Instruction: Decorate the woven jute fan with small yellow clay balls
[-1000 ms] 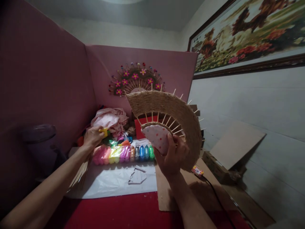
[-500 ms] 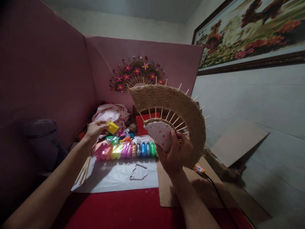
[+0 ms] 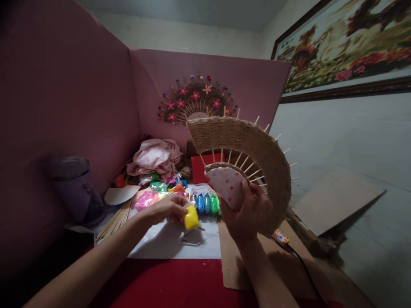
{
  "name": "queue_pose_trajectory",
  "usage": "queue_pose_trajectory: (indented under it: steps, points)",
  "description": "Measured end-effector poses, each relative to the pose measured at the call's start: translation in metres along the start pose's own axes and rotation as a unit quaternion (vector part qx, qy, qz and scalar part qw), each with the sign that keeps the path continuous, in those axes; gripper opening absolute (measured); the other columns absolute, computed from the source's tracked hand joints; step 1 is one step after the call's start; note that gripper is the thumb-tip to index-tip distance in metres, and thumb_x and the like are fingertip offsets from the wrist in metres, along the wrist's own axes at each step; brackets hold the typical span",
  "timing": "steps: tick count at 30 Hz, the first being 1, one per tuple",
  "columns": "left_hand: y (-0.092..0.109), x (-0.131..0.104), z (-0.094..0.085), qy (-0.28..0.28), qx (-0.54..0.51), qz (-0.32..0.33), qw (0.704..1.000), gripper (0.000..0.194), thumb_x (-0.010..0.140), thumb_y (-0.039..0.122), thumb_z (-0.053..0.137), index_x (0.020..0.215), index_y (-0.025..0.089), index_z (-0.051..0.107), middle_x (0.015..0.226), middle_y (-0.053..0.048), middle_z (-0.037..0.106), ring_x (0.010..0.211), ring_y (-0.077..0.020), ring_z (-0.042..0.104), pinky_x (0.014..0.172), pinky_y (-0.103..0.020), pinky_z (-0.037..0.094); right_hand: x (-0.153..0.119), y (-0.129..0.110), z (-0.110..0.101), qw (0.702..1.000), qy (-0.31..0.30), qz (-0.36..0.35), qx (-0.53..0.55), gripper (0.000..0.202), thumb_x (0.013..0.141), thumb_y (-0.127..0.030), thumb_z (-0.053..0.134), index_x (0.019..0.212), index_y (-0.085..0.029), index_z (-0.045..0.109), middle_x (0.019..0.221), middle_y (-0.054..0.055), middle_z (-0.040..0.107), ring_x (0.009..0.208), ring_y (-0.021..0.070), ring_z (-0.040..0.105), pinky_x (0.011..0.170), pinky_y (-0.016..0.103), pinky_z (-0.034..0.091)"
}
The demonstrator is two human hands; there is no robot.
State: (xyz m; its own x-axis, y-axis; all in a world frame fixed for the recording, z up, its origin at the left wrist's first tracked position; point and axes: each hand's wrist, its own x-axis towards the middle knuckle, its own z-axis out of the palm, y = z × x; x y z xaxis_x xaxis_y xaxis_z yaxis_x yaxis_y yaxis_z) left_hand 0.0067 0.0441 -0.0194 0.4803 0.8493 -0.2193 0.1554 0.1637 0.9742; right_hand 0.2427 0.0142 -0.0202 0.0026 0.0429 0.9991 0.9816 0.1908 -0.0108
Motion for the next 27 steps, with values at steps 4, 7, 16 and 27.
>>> queue_pose_trajectory:
  steps: [4,7,16,27]
  points:
    - [-0.02,0.009,0.016,0.117,-0.045,0.066,0.99,0.023,0.051,0.021,0.068,0.068,0.014,0.053,0.058,0.002,0.055,0.049,-0.0098,0.052,0.048,-0.022,0.038,0.002,-0.002,-0.002,1.0,-0.011,0.007,0.004,0.07,0.065,-0.049,0.07,0.121,-0.013,0.048,0.104,0.015,0.054,0.095,0.0324,0.053,0.079,0.045,0.041]
    - [-0.028,0.01,0.02,0.141,-0.054,0.1,0.983,0.022,0.052,0.02,0.066,0.069,0.014,0.053,0.064,0.002,0.054,0.055,-0.0099,0.051,0.052,-0.023,0.039,0.003,-0.002,-0.003,1.0,-0.016,0.008,0.008,0.068,0.063,-0.049,0.071,0.117,-0.011,0.052,0.101,0.016,0.056,0.092,0.0325,0.054,0.077,0.045,0.042]
    - [-0.045,0.018,0.01,0.149,0.074,0.156,0.974,0.016,0.059,0.018,0.063,0.074,0.014,0.059,0.07,0.0,0.057,0.07,-0.0153,0.052,0.063,-0.027,0.04,0.0,-0.003,-0.002,0.999,-0.03,0.011,-0.008,0.073,0.059,-0.055,0.073,0.112,-0.007,0.056,0.098,0.018,0.057,0.089,0.0322,0.054,0.076,0.045,0.043]
    - [-0.05,0.02,0.009,0.151,0.071,0.186,0.968,0.013,0.061,0.02,0.062,0.071,0.015,0.056,0.068,0.0,0.053,0.067,-0.014,0.049,0.061,-0.026,0.038,0.002,-0.006,-0.002,0.998,-0.06,0.025,-0.006,0.073,0.058,-0.059,0.07,0.108,-0.007,0.059,0.092,0.017,0.057,0.081,0.0303,0.053,0.068,0.042,0.042]
